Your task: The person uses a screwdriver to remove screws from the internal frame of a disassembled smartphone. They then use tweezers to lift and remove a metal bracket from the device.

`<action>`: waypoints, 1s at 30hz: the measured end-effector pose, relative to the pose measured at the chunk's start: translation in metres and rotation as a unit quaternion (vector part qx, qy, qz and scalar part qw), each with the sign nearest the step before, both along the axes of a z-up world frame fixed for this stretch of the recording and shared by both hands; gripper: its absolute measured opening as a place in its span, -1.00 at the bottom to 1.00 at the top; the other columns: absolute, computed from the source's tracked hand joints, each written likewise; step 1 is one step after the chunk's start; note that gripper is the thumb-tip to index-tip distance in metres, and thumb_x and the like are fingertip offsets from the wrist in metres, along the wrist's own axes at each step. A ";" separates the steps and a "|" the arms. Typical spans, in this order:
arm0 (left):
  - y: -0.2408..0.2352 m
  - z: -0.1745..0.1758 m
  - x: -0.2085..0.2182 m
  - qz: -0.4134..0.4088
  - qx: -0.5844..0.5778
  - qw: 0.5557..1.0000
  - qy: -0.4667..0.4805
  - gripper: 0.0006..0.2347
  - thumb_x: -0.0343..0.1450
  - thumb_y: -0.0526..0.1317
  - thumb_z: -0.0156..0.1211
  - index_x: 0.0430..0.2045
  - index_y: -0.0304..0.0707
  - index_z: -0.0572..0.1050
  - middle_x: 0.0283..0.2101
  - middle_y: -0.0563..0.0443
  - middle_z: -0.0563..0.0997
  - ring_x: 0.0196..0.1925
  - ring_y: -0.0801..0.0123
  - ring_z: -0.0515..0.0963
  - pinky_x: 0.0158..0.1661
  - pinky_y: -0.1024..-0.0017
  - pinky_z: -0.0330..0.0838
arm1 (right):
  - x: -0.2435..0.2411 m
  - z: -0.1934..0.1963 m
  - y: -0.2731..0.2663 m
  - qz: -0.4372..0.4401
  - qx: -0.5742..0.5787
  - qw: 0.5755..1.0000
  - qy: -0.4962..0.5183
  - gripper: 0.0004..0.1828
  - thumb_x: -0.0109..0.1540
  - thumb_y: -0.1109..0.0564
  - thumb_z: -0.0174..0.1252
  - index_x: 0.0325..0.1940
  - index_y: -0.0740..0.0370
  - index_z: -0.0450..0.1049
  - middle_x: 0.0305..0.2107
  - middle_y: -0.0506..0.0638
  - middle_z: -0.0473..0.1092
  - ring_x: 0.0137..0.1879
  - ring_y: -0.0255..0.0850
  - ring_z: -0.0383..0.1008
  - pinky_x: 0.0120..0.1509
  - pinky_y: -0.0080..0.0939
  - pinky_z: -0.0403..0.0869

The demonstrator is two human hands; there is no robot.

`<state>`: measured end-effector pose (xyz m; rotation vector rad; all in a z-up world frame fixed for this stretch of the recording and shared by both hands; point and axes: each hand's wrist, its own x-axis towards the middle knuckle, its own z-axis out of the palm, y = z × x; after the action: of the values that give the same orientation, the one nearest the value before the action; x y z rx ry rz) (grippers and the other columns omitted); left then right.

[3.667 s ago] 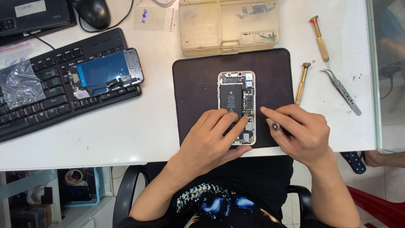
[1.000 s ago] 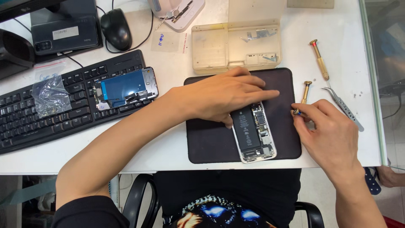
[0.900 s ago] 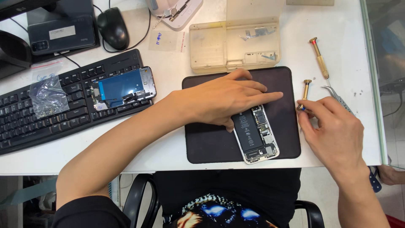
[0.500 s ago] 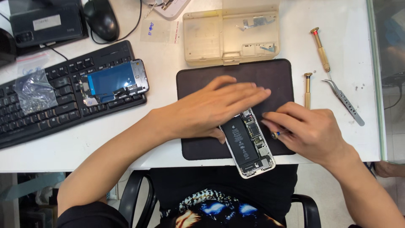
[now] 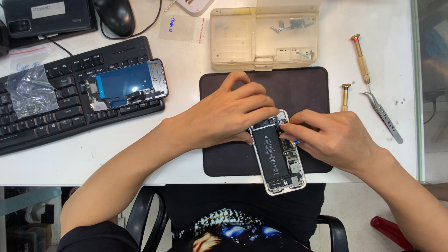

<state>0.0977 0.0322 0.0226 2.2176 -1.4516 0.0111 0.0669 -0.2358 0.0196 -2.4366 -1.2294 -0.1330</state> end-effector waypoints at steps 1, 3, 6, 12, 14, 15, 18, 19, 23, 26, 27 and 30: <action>0.000 0.000 0.000 0.000 -0.004 1.000 -0.007 -0.36 0.08 -0.10 0.55 0.06 -0.27 0.51 0.07 0.03 0.56 0.21 0.23 0.43 0.27 0.08 0.19 | 0.000 0.000 0.000 0.002 -0.003 1.000 0.000 -0.83 0.12 0.09 0.38 -0.29 0.17 0.59 -0.38 -0.14 0.51 -0.51 -0.32 0.50 -0.56 -0.30 0.39; -0.001 0.000 0.000 0.002 -0.011 1.000 -0.017 -0.35 0.07 -0.10 0.55 0.08 -0.26 0.51 0.09 0.02 0.57 0.22 0.24 0.44 0.26 0.07 0.19 | 0.000 -0.001 0.000 0.007 -0.009 1.000 0.003 -0.83 0.11 0.10 0.37 -0.26 0.16 0.60 -0.35 -0.14 0.52 -0.51 -0.32 0.51 -0.56 -0.31 0.40; -0.003 -0.002 0.002 0.009 -0.013 1.000 -0.001 -0.34 0.05 -0.06 0.53 0.07 -0.23 0.51 0.10 0.04 0.57 0.24 0.24 0.43 0.27 0.06 0.17 | 0.002 -0.002 0.000 0.012 -0.016 1.000 0.015 -0.85 0.11 0.11 0.36 -0.27 0.14 0.60 -0.35 -0.16 0.52 -0.48 -0.34 0.52 -0.54 -0.34 0.43; -0.005 -0.005 0.006 0.004 -0.008 0.999 0.038 -0.35 0.06 -0.05 0.53 0.07 -0.20 0.51 -0.03 0.03 0.65 0.25 0.21 0.43 0.28 0.04 0.12 | 0.001 0.000 0.001 0.007 -0.027 1.000 0.011 -0.85 0.09 0.15 0.35 -0.26 0.12 0.60 -0.34 -0.16 0.52 -0.47 -0.33 0.53 -0.54 -0.34 0.43; -0.007 -0.006 0.007 0.004 -0.005 0.999 0.044 -0.31 0.03 -0.06 0.52 0.09 -0.23 0.50 -0.03 0.00 0.67 0.24 0.21 0.44 0.28 0.04 0.11 | 0.001 0.000 0.000 0.017 -0.040 0.999 -0.003 -0.85 0.10 0.17 0.34 -0.24 0.13 0.60 -0.33 -0.15 0.52 -0.47 -0.31 0.54 -0.55 -0.32 0.44; -0.007 -0.007 0.007 0.003 -0.004 0.999 0.047 -0.29 0.01 -0.06 0.52 0.10 -0.24 0.49 -0.03 -0.02 0.67 0.24 0.22 0.44 0.28 0.05 0.10 | 0.000 0.000 -0.001 0.021 -0.046 0.999 -0.009 -0.84 0.10 0.18 0.34 -0.24 0.13 0.60 -0.33 -0.14 0.52 -0.47 -0.30 0.54 -0.55 -0.31 0.44; -0.008 -0.006 0.010 -0.002 0.000 0.998 0.064 -0.29 0.01 -0.06 0.53 0.10 -0.23 0.49 -0.06 -0.01 0.68 0.23 0.19 0.44 0.27 0.03 0.08 | 0.001 -0.001 -0.001 0.025 -0.044 0.999 0.015 -0.82 0.09 0.17 0.33 -0.22 0.17 0.59 -0.30 -0.12 0.51 -0.44 -0.31 0.55 -0.53 -0.33 0.47; -0.008 -0.005 0.009 0.000 0.002 0.998 0.061 -0.29 0.01 -0.06 0.52 0.10 -0.23 0.49 -0.06 -0.01 0.69 0.23 0.19 0.44 0.28 0.03 0.08 | 0.000 -0.001 -0.001 0.038 -0.058 0.998 -0.014 -0.78 0.08 0.19 0.32 -0.19 0.19 0.59 -0.29 -0.10 0.51 -0.41 -0.31 0.56 -0.49 -0.33 0.49; -0.008 -0.005 0.008 -0.001 0.003 0.998 0.062 -0.29 0.02 -0.06 0.52 0.11 -0.25 0.48 -0.07 0.01 0.69 0.26 0.17 0.43 0.29 0.03 0.08 | -0.007 0.000 -0.002 0.078 -0.128 0.982 -0.113 -0.69 0.04 0.22 0.29 -0.12 0.25 0.59 -0.25 -0.07 0.51 -0.37 -0.33 0.55 -0.39 -0.33 0.54; -0.008 -0.004 0.009 -0.001 0.005 0.998 0.061 -0.28 0.02 -0.07 0.52 0.12 -0.25 0.48 -0.06 0.00 0.69 0.28 0.15 0.41 0.29 0.03 0.08 | -0.009 -0.002 -0.002 0.096 -0.173 0.967 -0.161 -0.64 0.02 0.19 0.29 -0.10 0.28 0.59 -0.23 -0.04 0.53 -0.43 -0.36 0.52 -0.41 -0.36 0.54; -0.008 -0.004 0.009 -0.001 0.006 0.998 0.059 -0.28 0.02 -0.07 0.53 0.13 -0.25 0.48 -0.06 -0.02 0.69 0.28 0.14 0.40 0.29 0.03 0.09 | -0.009 -0.002 -0.002 0.101 -0.185 0.962 -0.175 -0.63 0.01 0.18 0.29 -0.09 0.29 0.59 -0.22 -0.03 0.53 -0.45 -0.37 0.51 -0.42 -0.37 0.54; -0.007 -0.004 0.009 0.002 0.009 0.999 0.053 -0.27 0.01 -0.08 0.54 0.13 -0.25 0.47 -0.06 -0.05 0.68 0.29 0.10 0.38 0.28 0.03 0.09 | -0.008 -0.004 -0.002 0.110 -0.193 0.959 -0.177 -0.65 0.04 0.18 0.29 -0.10 0.29 0.58 -0.21 -0.04 0.54 -0.51 -0.39 0.47 -0.46 -0.39 0.51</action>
<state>0.1063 0.0255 0.0188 2.2007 -1.3961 -0.1162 0.0591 -0.2375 0.0157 -2.6546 -1.8247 -0.3012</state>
